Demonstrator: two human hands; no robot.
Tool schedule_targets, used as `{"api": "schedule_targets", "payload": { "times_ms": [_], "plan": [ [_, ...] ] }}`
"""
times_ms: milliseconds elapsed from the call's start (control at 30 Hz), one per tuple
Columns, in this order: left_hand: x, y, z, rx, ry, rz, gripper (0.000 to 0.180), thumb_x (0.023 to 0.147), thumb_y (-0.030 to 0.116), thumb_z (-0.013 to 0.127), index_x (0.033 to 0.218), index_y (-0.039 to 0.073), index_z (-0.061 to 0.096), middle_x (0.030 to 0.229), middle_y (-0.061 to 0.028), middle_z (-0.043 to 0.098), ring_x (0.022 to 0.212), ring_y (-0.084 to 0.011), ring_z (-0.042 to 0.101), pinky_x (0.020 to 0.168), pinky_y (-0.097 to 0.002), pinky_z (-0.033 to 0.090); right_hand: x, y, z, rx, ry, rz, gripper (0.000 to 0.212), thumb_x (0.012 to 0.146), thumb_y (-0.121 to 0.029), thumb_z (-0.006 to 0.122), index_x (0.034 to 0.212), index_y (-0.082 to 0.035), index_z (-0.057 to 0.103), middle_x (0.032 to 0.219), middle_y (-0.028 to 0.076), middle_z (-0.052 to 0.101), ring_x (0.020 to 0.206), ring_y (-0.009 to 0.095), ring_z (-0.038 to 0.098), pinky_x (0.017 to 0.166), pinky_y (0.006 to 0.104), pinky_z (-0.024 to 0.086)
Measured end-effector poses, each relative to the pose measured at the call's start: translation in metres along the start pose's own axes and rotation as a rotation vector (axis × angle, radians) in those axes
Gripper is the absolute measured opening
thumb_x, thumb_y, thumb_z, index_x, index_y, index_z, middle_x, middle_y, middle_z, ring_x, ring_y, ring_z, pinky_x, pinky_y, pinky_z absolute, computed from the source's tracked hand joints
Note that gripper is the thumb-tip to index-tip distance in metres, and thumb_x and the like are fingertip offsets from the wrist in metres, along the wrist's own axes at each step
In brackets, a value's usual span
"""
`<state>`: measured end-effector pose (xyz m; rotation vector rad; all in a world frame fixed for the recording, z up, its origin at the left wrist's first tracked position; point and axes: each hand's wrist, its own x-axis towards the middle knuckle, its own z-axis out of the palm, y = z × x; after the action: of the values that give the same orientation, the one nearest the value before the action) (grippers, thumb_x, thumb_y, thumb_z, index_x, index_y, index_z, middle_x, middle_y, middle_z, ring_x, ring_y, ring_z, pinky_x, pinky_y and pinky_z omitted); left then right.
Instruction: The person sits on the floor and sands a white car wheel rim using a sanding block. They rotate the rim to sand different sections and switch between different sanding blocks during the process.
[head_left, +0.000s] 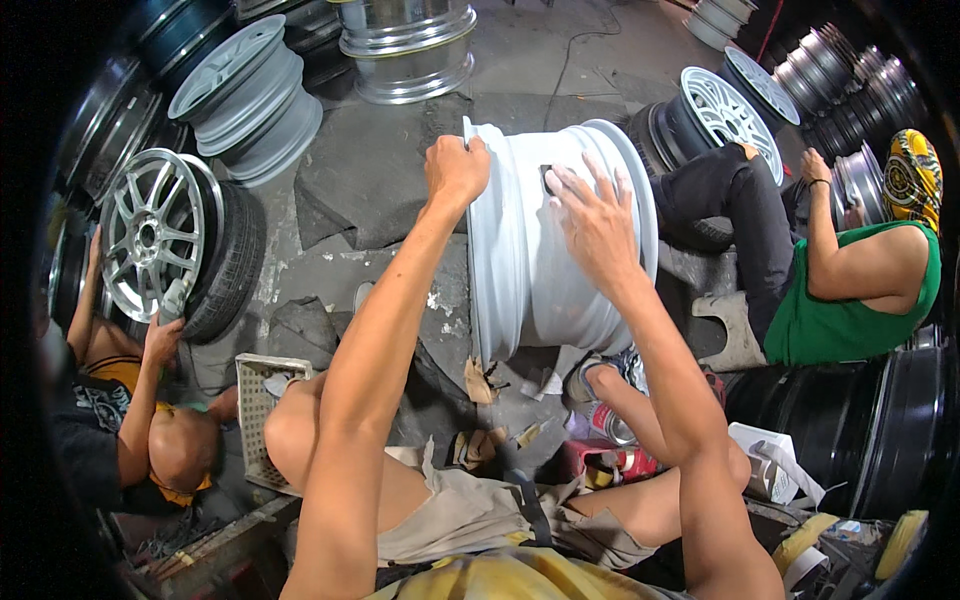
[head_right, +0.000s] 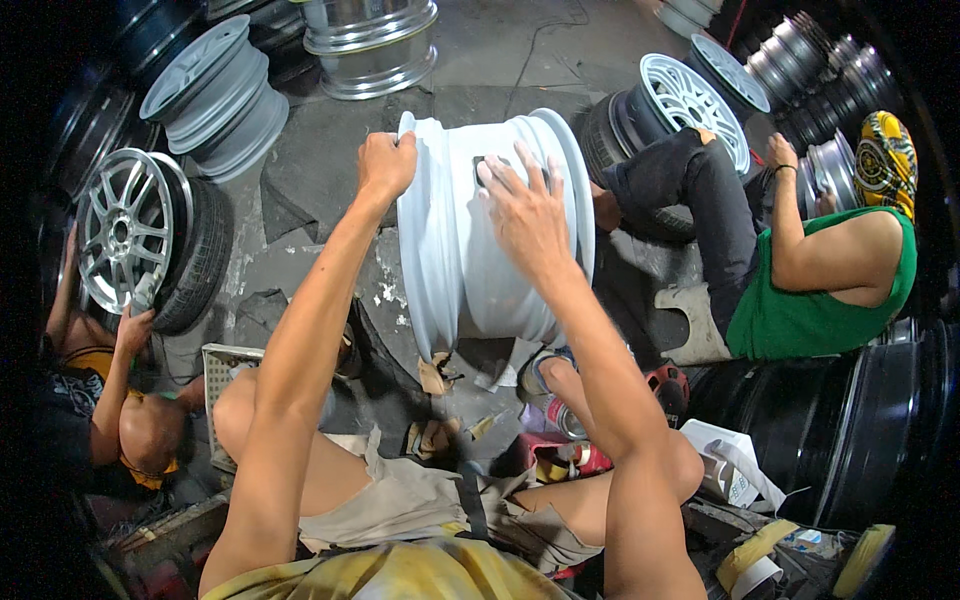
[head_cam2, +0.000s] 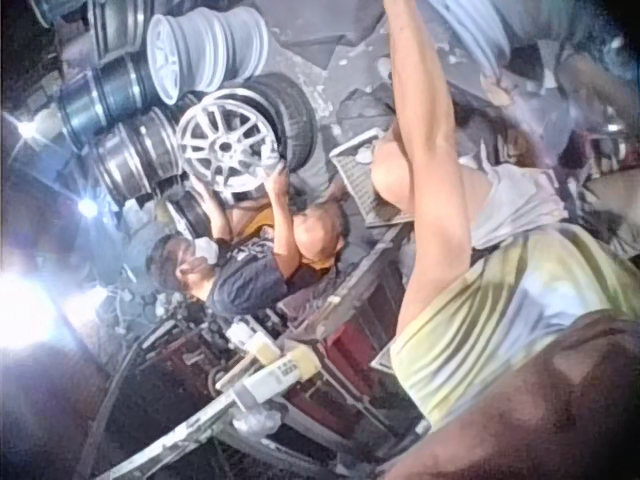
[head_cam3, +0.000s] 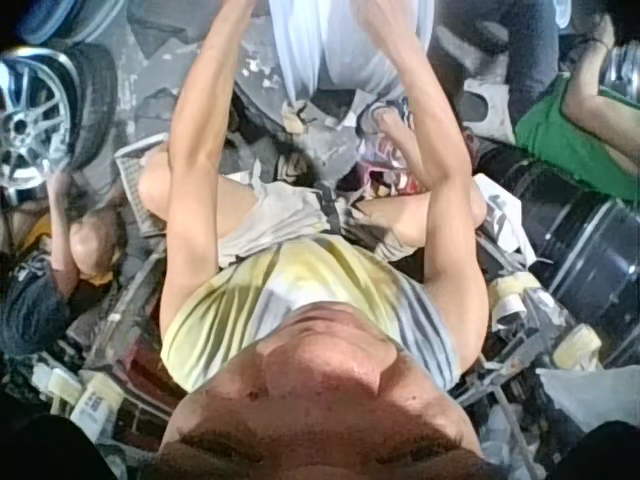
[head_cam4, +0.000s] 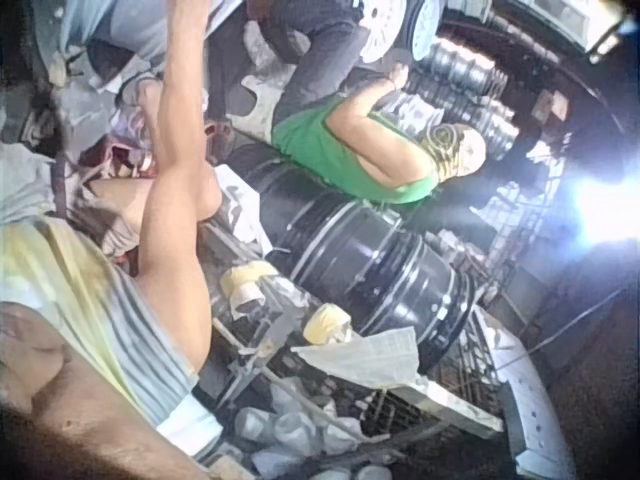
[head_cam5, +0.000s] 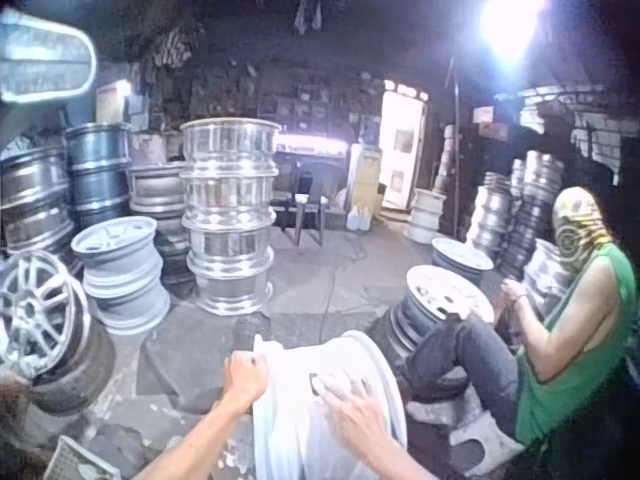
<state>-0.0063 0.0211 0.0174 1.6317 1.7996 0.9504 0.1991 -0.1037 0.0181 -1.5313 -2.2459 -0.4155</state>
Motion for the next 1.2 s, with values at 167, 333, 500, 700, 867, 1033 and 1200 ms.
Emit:
{"api": "schedule_targets", "payload": {
  "times_ms": [167,333,500,700,867,1033,1200],
  "plan": [
    [0.005,0.002,0.005,-0.015,0.049,-0.01,0.043,0.094,0.031,0.059,0.092,-0.011,0.072,0.101,-0.0342,0.07,0.101,-0.0495,0.068,0.093,-0.0529,0.052,-0.068,-0.03,-0.006,0.008,0.021,0.11,0.039,0.094,-0.025,0.066,0.132,-0.017,0.067,0.147,0.0,0.057,0.144,0.031,0.04,0.116,0.0615,0.027],
    [0.003,0.001,0.007,0.005,-0.031,0.006,0.044,0.095,0.031,0.058,0.093,-0.01,0.072,0.102,-0.0343,0.07,0.101,-0.0493,0.068,0.093,-0.0532,0.052,0.003,-0.021,0.01,-0.042,0.068,0.128,0.047,0.092,-0.019,0.065,0.14,-0.017,0.062,0.146,0.0,0.057,0.142,0.033,0.042,0.117,0.0615,0.025],
    [0.005,-0.006,0.0,-0.022,0.036,-0.012,0.042,0.094,0.03,0.058,0.09,-0.01,0.072,0.1,-0.0343,0.07,0.101,-0.0489,0.069,0.093,-0.0528,0.052,-0.064,-0.054,-0.002,0.04,0.071,0.165,0.046,0.092,-0.019,0.067,0.138,-0.018,0.063,0.149,-0.002,0.055,0.143,0.033,0.041,0.116,0.0626,0.025],
    [0.002,-0.004,0.008,0.012,0.002,0.027,0.042,0.094,0.029,0.058,0.091,-0.01,0.073,0.1,-0.0341,0.07,0.101,-0.049,0.068,0.093,-0.053,0.052,-0.003,-0.02,0.007,-0.005,0.083,0.177,0.043,0.094,-0.02,0.066,0.137,-0.017,0.064,0.147,0.001,0.056,0.145,0.033,0.039,0.116,0.0641,0.024],
    [0.004,-0.003,-0.001,0.121,0.054,0.058,0.044,0.095,0.03,0.056,0.09,-0.011,0.073,0.097,-0.0324,0.071,0.099,-0.0494,0.068,0.093,-0.0527,0.052,-0.06,-0.057,-0.006,0.075,0.062,0.228,0.039,0.095,-0.02,0.063,0.134,-0.014,0.065,0.144,0.002,0.059,0.147,0.034,0.037,0.119,0.0638,0.019],
    [0.003,0.008,0.005,0.412,0.195,0.404,0.048,0.102,0.032,0.05,0.121,-0.009,0.065,0.132,-0.031,0.06,0.127,-0.0419,0.057,0.11,-0.05,0.042,-0.193,-0.125,-0.035,0.394,-0.229,0.3,0.031,0.095,-0.018,0.062,0.123,-0.007,0.071,0.131,0.007,0.065,0.132,0.034,0.049,0.115,0.0599,0.028],
    [-0.006,0.028,0.007,0.625,-0.155,0.99,0.066,0.106,0.048,0.042,0.143,-0.005,0.051,0.156,-0.0207,0.044,0.145,-0.0365,0.04,0.122,-0.0505,0.027,-0.236,-0.156,0.024,0.614,-0.693,0.458,0.023,0.095,-0.019,0.063,0.103,0.0,0.072,0.113,0.02,0.067,0.103,0.039,0.065,0.084,0.0452,0.053]
  ]
}}
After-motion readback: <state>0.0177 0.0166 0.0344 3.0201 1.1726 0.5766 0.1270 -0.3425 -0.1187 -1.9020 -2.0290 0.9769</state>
